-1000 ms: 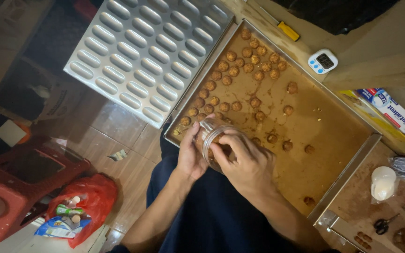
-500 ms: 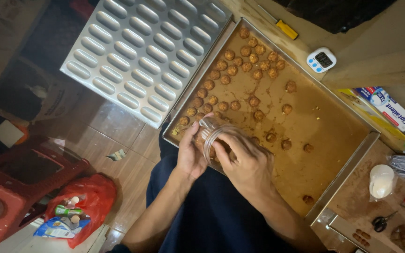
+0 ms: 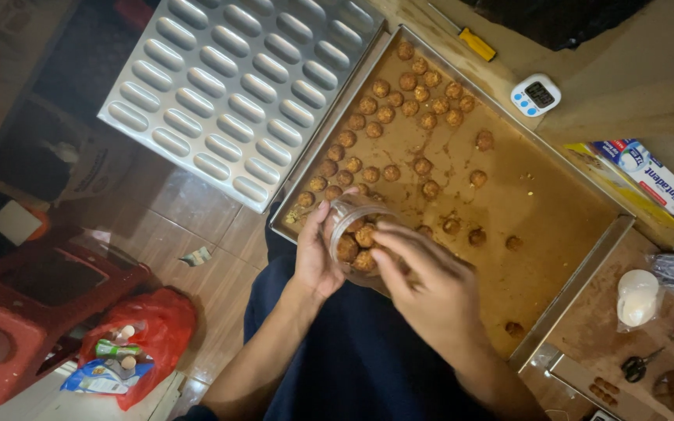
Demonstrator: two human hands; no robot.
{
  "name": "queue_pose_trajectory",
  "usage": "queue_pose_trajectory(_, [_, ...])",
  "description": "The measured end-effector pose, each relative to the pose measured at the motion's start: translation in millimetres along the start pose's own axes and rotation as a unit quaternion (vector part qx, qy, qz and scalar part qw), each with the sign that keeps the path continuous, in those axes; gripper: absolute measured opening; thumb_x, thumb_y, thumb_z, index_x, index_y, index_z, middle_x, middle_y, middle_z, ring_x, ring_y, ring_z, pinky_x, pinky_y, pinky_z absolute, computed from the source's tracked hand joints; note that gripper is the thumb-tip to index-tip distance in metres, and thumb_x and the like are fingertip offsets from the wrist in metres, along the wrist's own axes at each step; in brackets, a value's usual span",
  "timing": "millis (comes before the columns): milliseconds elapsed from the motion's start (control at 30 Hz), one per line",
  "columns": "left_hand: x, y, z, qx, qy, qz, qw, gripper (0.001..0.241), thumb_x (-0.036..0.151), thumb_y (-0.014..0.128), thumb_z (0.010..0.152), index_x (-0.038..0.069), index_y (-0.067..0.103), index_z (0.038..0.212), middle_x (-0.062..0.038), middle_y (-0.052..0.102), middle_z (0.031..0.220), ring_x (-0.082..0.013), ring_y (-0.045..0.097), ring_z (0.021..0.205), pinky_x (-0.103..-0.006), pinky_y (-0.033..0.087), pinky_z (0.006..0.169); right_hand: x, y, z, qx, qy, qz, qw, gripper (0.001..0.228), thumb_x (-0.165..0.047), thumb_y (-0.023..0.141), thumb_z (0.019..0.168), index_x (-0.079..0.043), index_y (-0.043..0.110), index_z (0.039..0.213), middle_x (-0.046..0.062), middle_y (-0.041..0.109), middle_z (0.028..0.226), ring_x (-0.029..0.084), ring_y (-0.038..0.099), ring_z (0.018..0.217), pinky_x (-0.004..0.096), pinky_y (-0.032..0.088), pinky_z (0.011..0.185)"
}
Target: The person picks up baked round pastries from a tray and places them into a clear plastic jar by hand until the jar is filled.
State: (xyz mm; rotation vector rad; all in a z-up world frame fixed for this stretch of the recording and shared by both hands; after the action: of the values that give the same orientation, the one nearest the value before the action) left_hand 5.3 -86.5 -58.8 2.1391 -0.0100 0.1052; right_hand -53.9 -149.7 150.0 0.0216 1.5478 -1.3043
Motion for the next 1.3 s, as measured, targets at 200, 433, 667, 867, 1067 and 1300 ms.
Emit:
queue_pose_trajectory(200, [2,18,-2,-0.044,-0.016,-0.012,0.999,0.068,0.054,0.047,0.101,0.003,0.053,0.145,-0.019,0.062,0.140,-0.0334,0.060,0.129,-0.0493,0.047,0.113,40,-36,-13,0.076,0.105,0.080,0.988,0.023,0.001,0.077,0.092,-0.005,0.075,0.115,0.011,0.077,0.118,0.010,0.071,0.086,0.021,0.054,0.063])
queue_pose_trajectory(433, [-14,6,-2,0.023,-0.060,-0.010,0.998,0.069,0.058,0.047,0.096,0.007,0.055,0.141,-0.017,0.062,0.140,-0.0339,0.060,0.130,-0.0552,0.047,0.111,56,-7,-14,0.022,0.154,0.152,0.976,0.037,-0.001,0.073,0.090,-0.005,0.067,0.127,0.008,0.075,0.100,0.005,0.070,0.077,0.018,0.056,0.056])
queue_pose_trajectory(667, [-21,5,2,-0.042,-0.124,0.029,0.991,0.066,0.052,0.049,0.095,0.008,0.054,0.144,-0.016,0.060,0.144,-0.0334,0.058,0.133,-0.0551,0.045,0.113,73,-9,-19,0.016,0.174,0.085,0.981,0.038,0.004,0.068,0.089,-0.005,0.070,0.126,0.003,0.070,0.082,0.004,0.061,0.065,0.021,0.050,0.055])
queue_pose_trajectory(867, [-18,1,9,-0.079,-0.155,0.026,0.984,0.060,0.045,0.050,0.098,0.003,0.054,0.141,-0.022,0.062,0.138,-0.0356,0.062,0.127,-0.0499,0.051,0.109,57,-7,-9,-0.040,0.132,0.091,0.986,0.038,0.003,0.065,0.088,-0.005,0.069,0.125,0.007,0.073,0.106,0.007,0.068,0.074,0.022,0.057,0.060])
queue_pose_trajectory(1067, [-17,-4,8,-0.010,-0.154,0.077,0.985,0.052,0.042,0.053,0.101,0.006,0.055,0.139,-0.020,0.065,0.132,-0.0334,0.065,0.121,-0.0491,0.055,0.103,49,-5,-4,-0.079,0.110,0.089,0.987,0.034,-0.001,0.067,0.090,-0.006,0.069,0.124,0.007,0.073,0.118,0.011,0.073,0.082,0.023,0.059,0.065])
queue_pose_trajectory(1300, [-10,11,4,-0.055,-0.125,0.058,0.989,0.050,0.034,0.054,0.100,0.004,0.056,0.139,-0.022,0.065,0.130,-0.0336,0.065,0.119,-0.0476,0.054,0.104,36,-11,-5,-0.048,0.010,-0.003,0.999,0.029,-0.013,0.081,0.083,-0.016,0.075,0.111,0.005,0.065,0.136,0.012,0.073,0.087,0.023,0.059,0.062])
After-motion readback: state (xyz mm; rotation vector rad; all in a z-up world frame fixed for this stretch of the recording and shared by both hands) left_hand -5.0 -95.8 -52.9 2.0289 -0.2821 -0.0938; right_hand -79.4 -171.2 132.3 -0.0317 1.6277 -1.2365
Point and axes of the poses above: each hand's wrist, its own z-axis towards the middle knuckle, its own y-axis out of the palm, x = y × z, the point moved 10 cm from there along z, towards the middle knuckle
